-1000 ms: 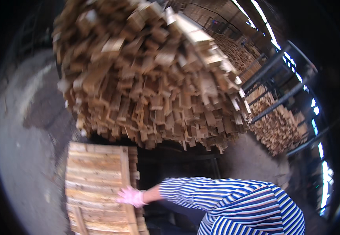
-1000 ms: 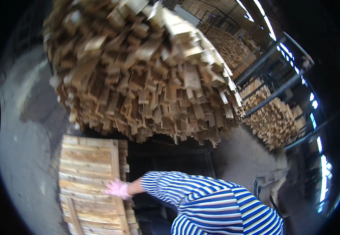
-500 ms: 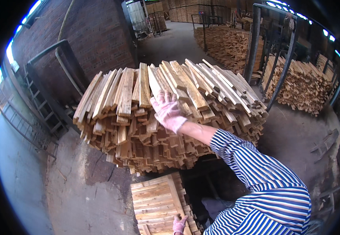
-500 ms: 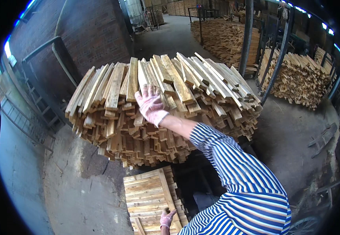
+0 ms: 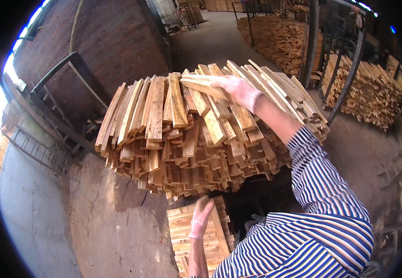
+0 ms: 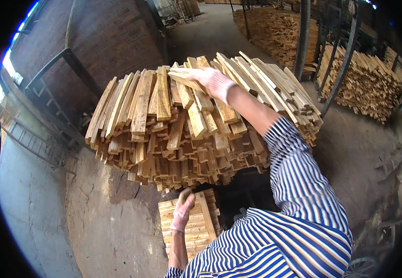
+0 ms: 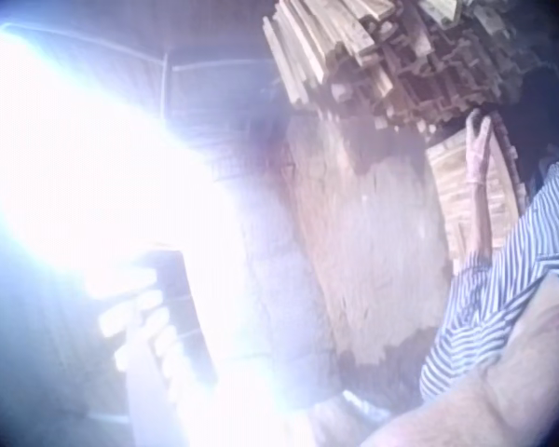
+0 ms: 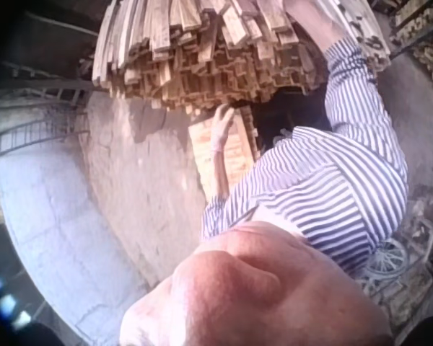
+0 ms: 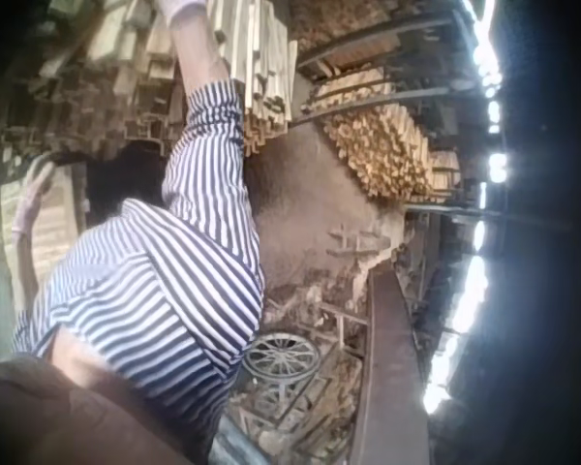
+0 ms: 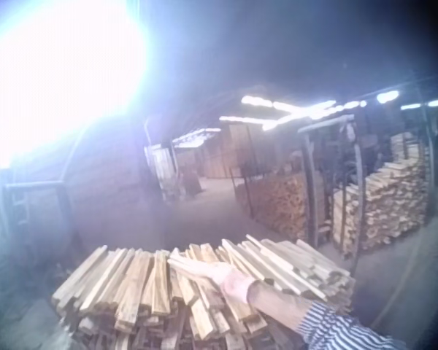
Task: The person repeatedly lifts bundles of wooden planks from a large pile and places them onto a wooden pallet. They arrange the planks in layers, alternating the orientation of each layer to create a stable stack.
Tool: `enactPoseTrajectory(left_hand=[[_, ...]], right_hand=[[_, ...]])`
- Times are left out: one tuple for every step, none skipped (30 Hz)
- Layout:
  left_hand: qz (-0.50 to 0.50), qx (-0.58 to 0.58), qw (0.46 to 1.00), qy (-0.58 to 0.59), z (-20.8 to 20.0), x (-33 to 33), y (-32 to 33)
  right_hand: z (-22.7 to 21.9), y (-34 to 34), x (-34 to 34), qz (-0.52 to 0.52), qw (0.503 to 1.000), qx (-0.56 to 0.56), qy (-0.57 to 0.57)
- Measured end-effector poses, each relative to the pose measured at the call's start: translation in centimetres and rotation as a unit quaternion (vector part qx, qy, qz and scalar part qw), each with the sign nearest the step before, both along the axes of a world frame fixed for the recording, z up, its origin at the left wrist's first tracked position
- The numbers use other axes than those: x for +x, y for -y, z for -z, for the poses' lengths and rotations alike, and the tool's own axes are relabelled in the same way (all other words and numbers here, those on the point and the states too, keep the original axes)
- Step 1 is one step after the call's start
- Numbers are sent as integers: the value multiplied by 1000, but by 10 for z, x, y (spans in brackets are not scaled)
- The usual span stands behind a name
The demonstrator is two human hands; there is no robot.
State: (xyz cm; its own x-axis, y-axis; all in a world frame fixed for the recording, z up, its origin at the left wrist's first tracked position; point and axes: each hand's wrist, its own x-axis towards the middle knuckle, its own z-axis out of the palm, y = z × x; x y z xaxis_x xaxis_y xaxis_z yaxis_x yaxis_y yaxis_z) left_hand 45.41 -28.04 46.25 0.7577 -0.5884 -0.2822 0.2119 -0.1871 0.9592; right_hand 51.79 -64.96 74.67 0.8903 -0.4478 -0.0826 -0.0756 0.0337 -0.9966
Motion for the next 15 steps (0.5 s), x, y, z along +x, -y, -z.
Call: enactPoseTrajectory(left_hand=[[21, -50, 998, -29, -15, 7, 6], [44, -106, 992, -59, -26, 14, 18], [57, -135, 983, -109, -39, 22, 40], [82, -170, 969, -158, -53, 28, 73], [100, -209, 955, -183, -73, 29, 105], [102, -238, 944, -204, -87, 30, 119], [59, -269, 949, -153, -78, 45, 122], [91, -333, 912, -220, -95, 47, 129], [56, -325, 912, -243, -99, 53, 138], [14, -314, 911, -268, -93, 60, 139], [73, -292, 913, -275, -91, 66, 132], [32, -271, 931, -241, -100, 59, 133], [36, -274, 931, -238, -105, 56, 127], [29, -272, 934, -229, -113, 51, 107], [27, -226, 958, -177, -123, 47, 95]], right_hand=[[22, -14, -22, -67, 996, 21, 53], [43, -27, -45, -132, 985, 46, 103], [65, -47, -71, -158, 975, 77, 140], [90, -72, -100, -133, 969, 129, 164], [118, -92, -128, -98, 958, 194, 186], [146, -121, -145, -68, 946, 243, 203], [159, -157, -156, -50, 986, 0, 161], [166, -179, -170, -38, 977, -112, 179], [185, -202, -186, 24, 966, -231, 111], [199, -209, -195, 11, 964, -255, 81], [210, -206, -201, -17, 959, -271, 84], [218, -199, -203, -42, 954, -284, 85], [224, -186, -204, -90, 963, -244, 69], [223, -183, -200, -147, 968, -194, 59], [218, -176, -183, -117, 983, -105, 97]])
